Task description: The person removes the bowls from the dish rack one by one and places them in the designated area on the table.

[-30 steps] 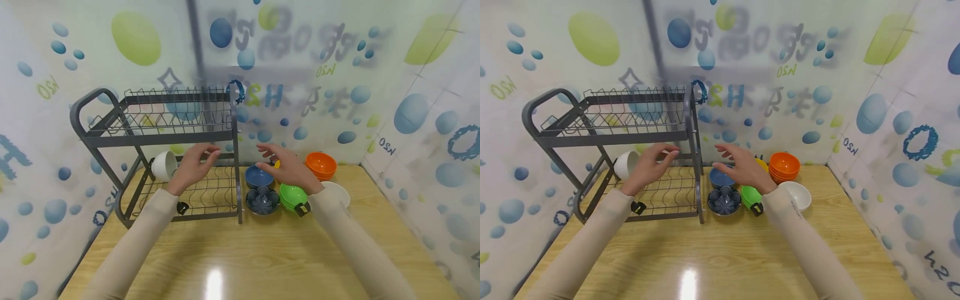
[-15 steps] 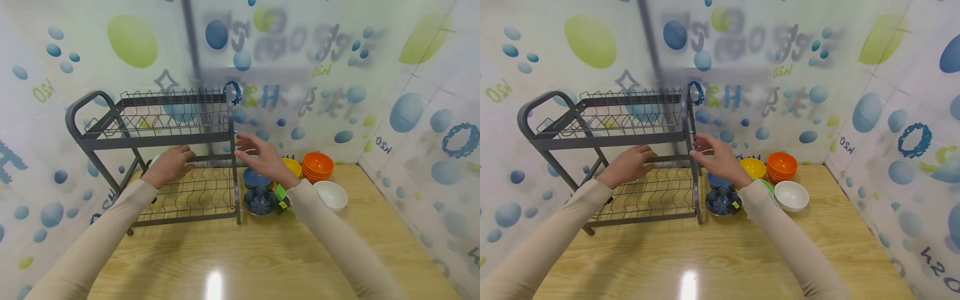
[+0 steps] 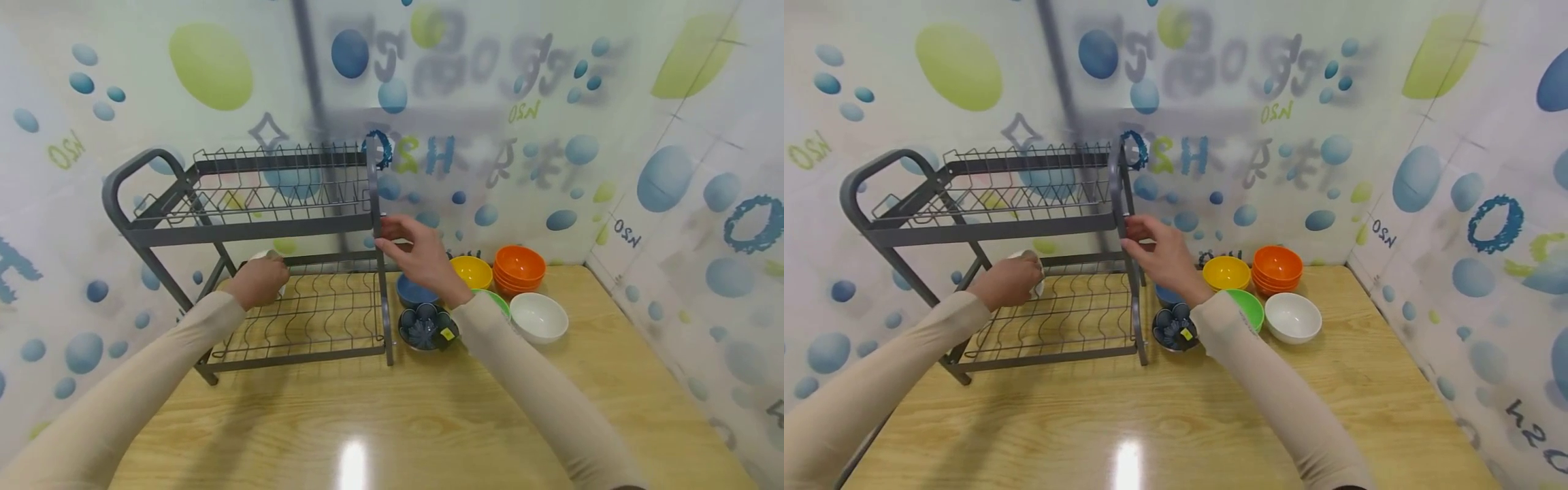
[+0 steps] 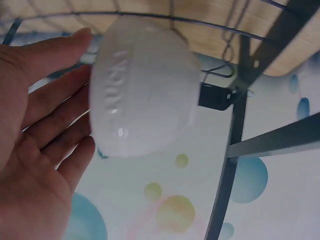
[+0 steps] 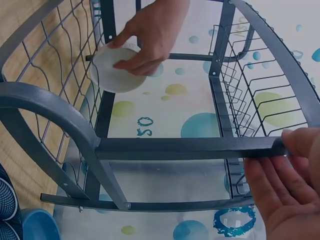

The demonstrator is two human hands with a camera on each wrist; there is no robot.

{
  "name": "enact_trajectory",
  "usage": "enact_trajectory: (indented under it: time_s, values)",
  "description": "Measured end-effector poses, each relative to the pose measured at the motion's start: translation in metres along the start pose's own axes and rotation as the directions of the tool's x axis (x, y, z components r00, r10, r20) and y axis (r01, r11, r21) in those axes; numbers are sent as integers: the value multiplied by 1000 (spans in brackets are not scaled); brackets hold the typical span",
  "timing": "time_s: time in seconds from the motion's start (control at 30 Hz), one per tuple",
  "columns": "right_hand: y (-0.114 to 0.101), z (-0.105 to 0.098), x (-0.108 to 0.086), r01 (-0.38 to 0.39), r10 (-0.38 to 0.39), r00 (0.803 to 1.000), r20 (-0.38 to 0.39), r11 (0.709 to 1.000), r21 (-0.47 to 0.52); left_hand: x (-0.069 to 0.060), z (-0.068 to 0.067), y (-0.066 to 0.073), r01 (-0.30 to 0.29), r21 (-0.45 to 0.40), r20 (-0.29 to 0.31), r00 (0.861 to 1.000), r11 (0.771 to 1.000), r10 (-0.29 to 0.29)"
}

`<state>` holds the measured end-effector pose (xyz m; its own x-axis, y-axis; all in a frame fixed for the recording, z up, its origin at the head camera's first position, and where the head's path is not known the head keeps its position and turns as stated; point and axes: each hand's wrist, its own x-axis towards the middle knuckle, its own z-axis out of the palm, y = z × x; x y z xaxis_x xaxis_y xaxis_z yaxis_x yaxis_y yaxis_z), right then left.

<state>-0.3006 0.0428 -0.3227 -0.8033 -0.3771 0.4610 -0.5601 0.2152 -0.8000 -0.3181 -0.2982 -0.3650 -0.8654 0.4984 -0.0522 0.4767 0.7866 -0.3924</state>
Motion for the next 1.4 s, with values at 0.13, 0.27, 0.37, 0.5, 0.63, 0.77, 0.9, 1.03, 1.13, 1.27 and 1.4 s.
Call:
enact_trajectory:
  time_s: [0.13,0.27,0.37,0.5,0.63,0.77,0.9,1.03,1.13,1.27,1.4]
  values:
    - [0,3,2,1,-1,1000,-6,1000,9,-6,10,0,-17,71,-32,999,997,20]
    - [0,4,3,13,-13,1000,-9,1000,4,-9,16,2,-36,136,-109,993,990,51]
    - [1,5,3,24,-24,1000,-14,1000,-4,-10,20,2,-52,162,-153,985,985,77]
    - [2,6,3,30,-30,999,-18,999,-12,-9,26,1,-64,152,-165,982,986,89]
    - [3,6,4,31,-31,999,-16,1000,-6,-6,30,0,-65,125,-166,982,990,86]
    - [3,6,4,31,-31,999,-16,1000,2,-4,28,0,-60,115,-167,983,992,79]
    - [2,6,5,27,-27,1000,-16,1000,1,-2,23,1,-70,128,-168,982,989,91]
    - [2,6,5,22,-23,1000,-18,1000,-6,-1,22,2,-69,140,-166,982,988,92]
    - [3,6,5,21,-21,1000,-19,1000,-9,-1,22,1,-61,143,-173,981,988,86]
    - [3,6,4,20,-20,1000,-17,1000,-6,-4,16,1,-48,120,-191,979,992,71]
    - [3,5,4,18,-18,1000,-15,1000,1,-7,6,0,-25,120,-189,981,992,47]
